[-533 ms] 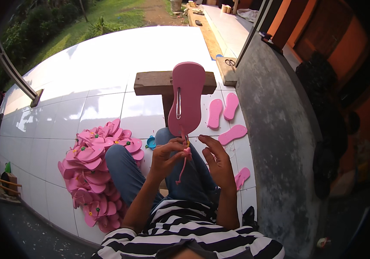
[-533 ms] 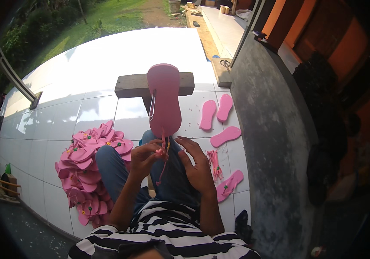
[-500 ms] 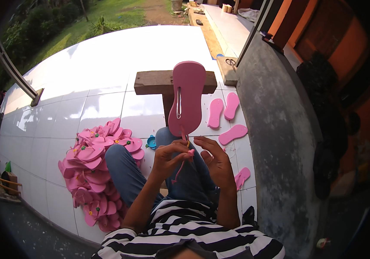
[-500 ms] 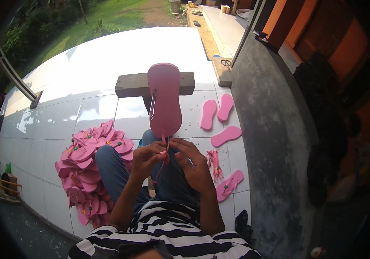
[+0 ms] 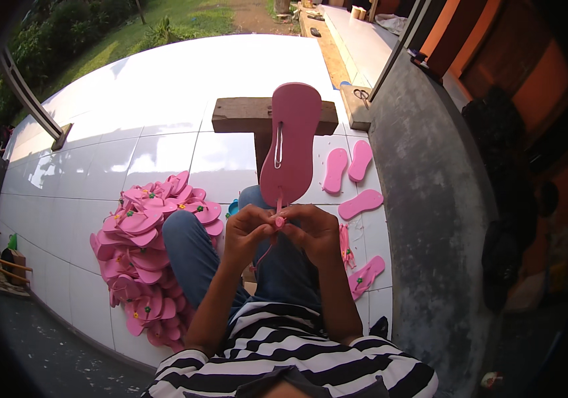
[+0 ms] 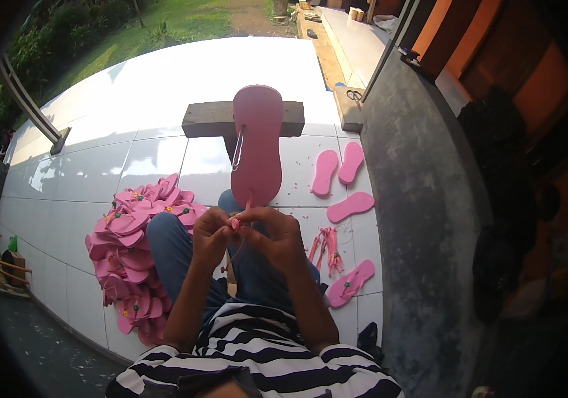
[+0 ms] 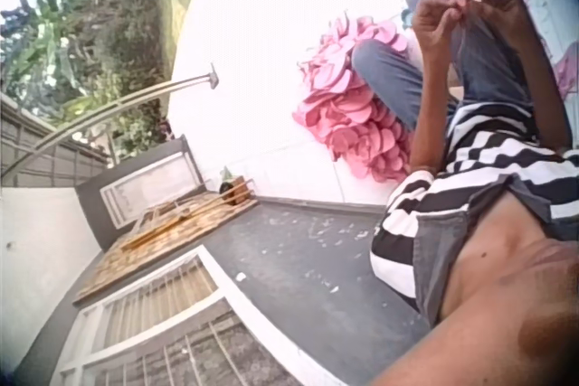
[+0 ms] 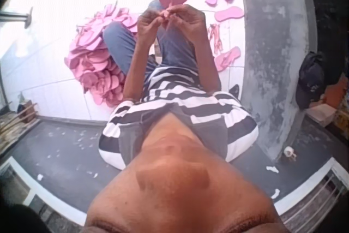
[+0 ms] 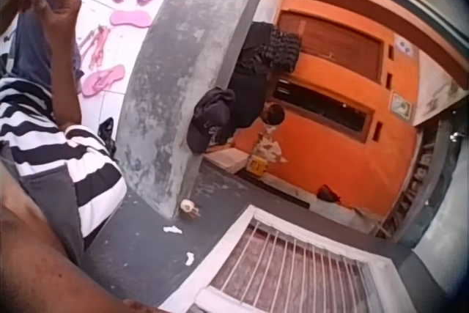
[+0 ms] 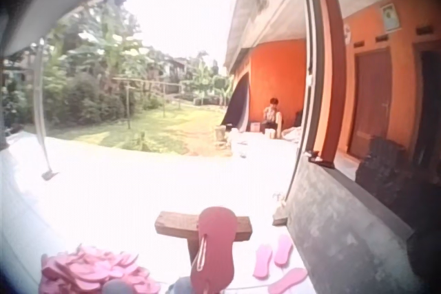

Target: The person assembles flip-flops by using a metal insertion tool to pull rubber straps through pre-cut holes in pink foam soles, then places the completed footwear onto a pile.

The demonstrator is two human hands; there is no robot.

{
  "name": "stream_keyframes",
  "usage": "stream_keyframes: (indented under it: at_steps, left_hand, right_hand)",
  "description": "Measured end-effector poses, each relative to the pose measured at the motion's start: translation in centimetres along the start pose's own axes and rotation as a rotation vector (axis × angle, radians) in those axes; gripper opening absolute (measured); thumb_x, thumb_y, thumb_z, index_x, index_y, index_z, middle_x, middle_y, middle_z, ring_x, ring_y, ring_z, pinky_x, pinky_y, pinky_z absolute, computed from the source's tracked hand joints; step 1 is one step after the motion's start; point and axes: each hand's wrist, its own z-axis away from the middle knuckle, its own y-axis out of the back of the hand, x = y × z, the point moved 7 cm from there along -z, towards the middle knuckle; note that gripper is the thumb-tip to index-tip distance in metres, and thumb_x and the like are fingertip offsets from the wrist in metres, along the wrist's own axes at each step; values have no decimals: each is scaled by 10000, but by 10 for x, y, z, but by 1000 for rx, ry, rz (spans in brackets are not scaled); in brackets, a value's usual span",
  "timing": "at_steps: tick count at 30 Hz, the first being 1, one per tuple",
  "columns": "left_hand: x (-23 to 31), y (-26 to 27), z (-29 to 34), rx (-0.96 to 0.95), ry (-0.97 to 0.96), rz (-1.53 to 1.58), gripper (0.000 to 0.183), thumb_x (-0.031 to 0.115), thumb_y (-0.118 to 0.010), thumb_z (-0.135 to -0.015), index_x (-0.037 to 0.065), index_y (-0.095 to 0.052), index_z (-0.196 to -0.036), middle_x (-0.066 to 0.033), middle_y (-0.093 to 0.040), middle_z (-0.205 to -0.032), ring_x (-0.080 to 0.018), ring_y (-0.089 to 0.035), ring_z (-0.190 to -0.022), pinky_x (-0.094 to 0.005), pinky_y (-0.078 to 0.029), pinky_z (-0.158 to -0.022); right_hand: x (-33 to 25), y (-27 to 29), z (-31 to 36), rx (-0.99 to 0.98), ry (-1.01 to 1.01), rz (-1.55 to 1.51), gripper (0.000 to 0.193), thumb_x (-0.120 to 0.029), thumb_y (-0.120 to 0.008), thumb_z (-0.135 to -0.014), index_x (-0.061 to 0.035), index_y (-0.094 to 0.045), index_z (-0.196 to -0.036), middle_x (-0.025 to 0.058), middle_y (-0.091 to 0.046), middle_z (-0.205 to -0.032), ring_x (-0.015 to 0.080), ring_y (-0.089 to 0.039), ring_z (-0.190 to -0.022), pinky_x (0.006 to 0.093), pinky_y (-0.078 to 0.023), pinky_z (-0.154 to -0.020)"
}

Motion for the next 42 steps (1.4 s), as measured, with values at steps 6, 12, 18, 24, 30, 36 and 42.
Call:
stream_keyframes:
  at_steps: [6,12,18,24,30,36,42]
  left_hand:
    - [-10,18,-15,31,63,152,330,218,-721,-906,70,-466,-1053,-96,-659,-933,-168,-649,-916,-268,-532,-835]
    - [-7,-3,-26,179,46,37,271,151,-660,-947,45,-476,-1116,-76,-674,-913,-121,-638,-832,-239,-509,-762]
    - [19,-13,-58,157,-174,-353,166,110,-587,-987,18,-537,-1116,-64,-646,-1006,-121,-613,-974,-264,-481,-883]
    - [96,-18,-104,343,-604,-1161,100,84,-560,-961,26,-619,-1018,-80,-670,-987,-172,-604,-910,-320,-460,-830]
    - [99,-29,-171,146,-277,-1135,240,246,-629,-944,39,-683,-1054,-127,-693,-986,-265,-625,-881,-389,-485,-820]
    - [76,-42,-186,-168,-113,-1385,313,294,-750,-833,88,-724,-1068,-137,-680,-905,-282,-644,-905,-388,-501,-797]
    - [74,-35,-171,-39,-322,-1344,260,268,-763,-818,111,-745,-1024,-96,-654,-833,-249,-633,-854,-392,-485,-729]
  right_hand:
    - [-6,-1,-19,-24,48,15,179,-14,-705,-872,14,-684,-1047,113,-715,-1019,172,-672,-970,306,-502,-908]
    - [4,5,-25,112,63,-66,132,-3,-693,-881,29,-665,-1007,127,-711,-967,177,-683,-917,300,-538,-843]
    - [-13,27,-42,286,192,-176,94,35,-658,-889,35,-636,-981,147,-693,-954,174,-688,-833,283,-556,-774]
    - [-19,25,-52,284,213,-33,111,71,-655,-871,18,-606,-954,144,-642,-997,192,-681,-888,294,-570,-767]
    - [-23,23,-51,267,283,133,137,110,-658,-840,18,-577,-901,136,-610,-996,206,-676,-878,309,-578,-747]
    - [-16,22,-52,199,238,208,132,80,-702,-818,22,-607,-888,105,-631,-991,131,-638,-899,260,-528,-797]
    - [-10,34,-69,106,-66,18,102,22,-692,-861,1,-654,-952,67,-667,-931,104,-631,-880,228,-512,-758]
